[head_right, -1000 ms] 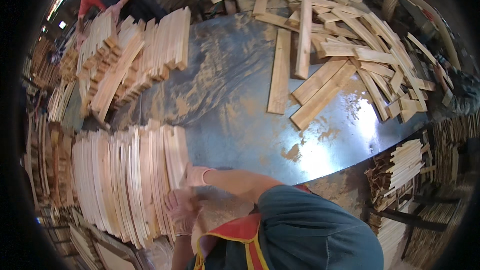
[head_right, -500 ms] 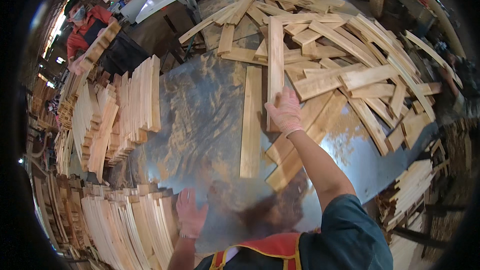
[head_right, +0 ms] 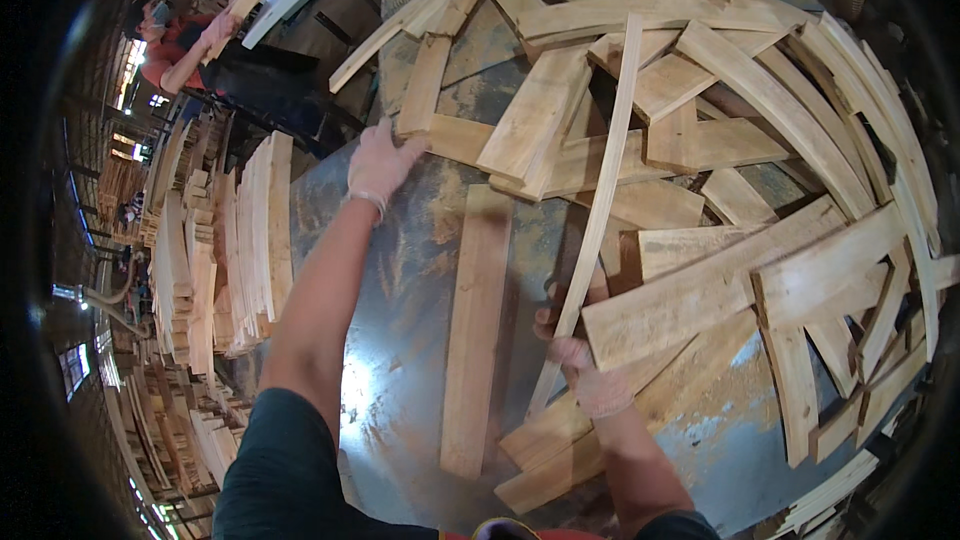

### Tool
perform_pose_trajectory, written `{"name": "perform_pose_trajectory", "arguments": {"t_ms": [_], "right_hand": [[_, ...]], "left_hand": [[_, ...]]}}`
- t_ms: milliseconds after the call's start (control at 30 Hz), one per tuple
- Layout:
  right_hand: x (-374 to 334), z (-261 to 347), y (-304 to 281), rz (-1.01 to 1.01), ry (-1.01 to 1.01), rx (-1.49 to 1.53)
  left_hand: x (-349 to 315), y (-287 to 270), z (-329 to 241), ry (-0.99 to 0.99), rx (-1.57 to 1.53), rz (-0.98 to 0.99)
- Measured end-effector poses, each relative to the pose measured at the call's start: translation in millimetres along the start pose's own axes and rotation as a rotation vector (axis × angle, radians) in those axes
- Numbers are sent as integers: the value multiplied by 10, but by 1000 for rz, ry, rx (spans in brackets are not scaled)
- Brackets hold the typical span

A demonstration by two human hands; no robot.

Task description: The person repeatedly picks up light-colored wooden planks from a large pile on a metal table and stacks them neatly into a growing pile. The person handles the planks by hand, aligning them and placing them one by one or in small groups.

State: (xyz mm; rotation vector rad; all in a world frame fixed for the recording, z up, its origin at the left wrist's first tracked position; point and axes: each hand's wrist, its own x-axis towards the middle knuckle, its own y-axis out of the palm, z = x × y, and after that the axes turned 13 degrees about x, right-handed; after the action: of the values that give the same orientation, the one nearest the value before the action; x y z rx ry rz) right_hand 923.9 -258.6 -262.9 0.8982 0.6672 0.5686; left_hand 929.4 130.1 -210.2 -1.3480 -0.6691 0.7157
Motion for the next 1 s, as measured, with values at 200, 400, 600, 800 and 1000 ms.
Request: {"name": "perform_pose_trajectory", "arguments": {"t_ms": [200, 400, 600, 800, 1000], "right_hand": [[42, 75, -137, -30, 89, -33], [76, 121, -104, -52, 86, -5], [79, -152, -139, 134, -19, 150], [61, -126, -135, 113, -19, 154], [99, -126, -191, 138, -5, 183]], "left_hand": [[663, 79, -265, -29, 50, 88], [96, -1105, 395, -159, -939, 297], [-1680, -1141, 1543, -464, -1930, 785], [-2467, -689, 1258, -286, -1997, 949], [-1783, -823, 452, -228, -2221, 819]]}}
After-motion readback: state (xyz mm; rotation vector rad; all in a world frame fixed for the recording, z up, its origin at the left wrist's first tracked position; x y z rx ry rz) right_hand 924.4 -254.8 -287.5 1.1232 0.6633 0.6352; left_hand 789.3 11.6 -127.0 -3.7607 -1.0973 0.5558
